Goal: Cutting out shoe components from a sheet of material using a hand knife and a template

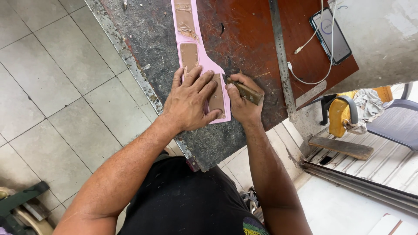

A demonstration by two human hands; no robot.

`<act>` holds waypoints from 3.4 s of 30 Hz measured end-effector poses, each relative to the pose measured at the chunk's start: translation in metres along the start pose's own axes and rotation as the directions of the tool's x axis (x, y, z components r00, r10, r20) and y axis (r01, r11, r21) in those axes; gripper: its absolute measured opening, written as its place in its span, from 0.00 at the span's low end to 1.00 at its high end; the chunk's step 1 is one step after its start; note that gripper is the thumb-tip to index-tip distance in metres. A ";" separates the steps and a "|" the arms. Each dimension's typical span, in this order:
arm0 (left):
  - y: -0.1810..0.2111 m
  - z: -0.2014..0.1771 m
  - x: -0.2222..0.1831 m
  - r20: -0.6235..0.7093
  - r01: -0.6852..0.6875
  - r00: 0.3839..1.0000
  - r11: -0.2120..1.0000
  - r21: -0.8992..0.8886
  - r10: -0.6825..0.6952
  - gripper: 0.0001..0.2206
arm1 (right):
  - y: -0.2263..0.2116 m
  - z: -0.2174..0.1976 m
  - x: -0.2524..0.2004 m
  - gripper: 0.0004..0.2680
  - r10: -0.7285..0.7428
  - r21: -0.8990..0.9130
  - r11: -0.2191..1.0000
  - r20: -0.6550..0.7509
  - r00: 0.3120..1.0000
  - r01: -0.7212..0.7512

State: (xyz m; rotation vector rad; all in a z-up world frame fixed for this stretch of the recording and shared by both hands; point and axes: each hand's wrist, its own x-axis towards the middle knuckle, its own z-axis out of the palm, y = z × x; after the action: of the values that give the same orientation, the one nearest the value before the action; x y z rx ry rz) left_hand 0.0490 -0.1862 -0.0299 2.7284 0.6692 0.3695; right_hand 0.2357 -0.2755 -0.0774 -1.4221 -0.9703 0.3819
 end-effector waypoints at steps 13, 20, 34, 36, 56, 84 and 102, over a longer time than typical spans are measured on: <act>-0.004 0.001 0.001 -0.025 -0.030 0.999 1.000 0.002 0.030 0.34 | -0.001 0.000 -0.001 0.06 -0.079 -0.061 0.995 0.008 0.997 0.080; -0.004 -0.001 0.002 -0.036 -0.040 0.999 0.999 -0.014 0.040 0.34 | -0.005 0.001 0.000 0.05 -0.100 -0.053 0.994 0.004 0.995 0.100; -0.003 -0.004 0.004 0.028 -0.019 0.999 1.000 -0.012 0.019 0.34 | -0.021 0.003 0.004 0.05 -0.018 -0.174 0.984 0.036 0.999 0.024; -0.002 -0.005 0.004 0.070 -0.001 0.998 1.000 -0.007 0.001 0.36 | -0.028 0.003 0.005 0.05 0.024 -0.198 0.980 0.061 0.998 -0.012; 0.002 -0.007 0.007 0.171 0.037 0.985 0.999 0.017 -0.039 0.37 | -0.046 0.004 0.001 0.05 0.078 -0.250 0.967 0.078 0.994 -0.056; 0.000 -0.007 0.008 0.185 0.042 0.982 0.999 0.009 -0.043 0.36 | -0.051 -0.008 -0.015 0.06 0.070 -0.212 0.976 0.137 0.988 -0.040; -0.001 -0.006 0.007 0.179 0.047 0.983 0.999 -0.006 -0.046 0.37 | -0.067 -0.014 -0.035 0.06 0.060 -0.243 0.970 0.140 0.988 -0.025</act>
State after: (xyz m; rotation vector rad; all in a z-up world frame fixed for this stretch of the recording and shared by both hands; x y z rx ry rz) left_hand 0.0530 -0.1804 -0.0238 2.6895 0.6778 0.1140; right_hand 0.2045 -0.3215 -0.0249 -1.6547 -1.1364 0.4153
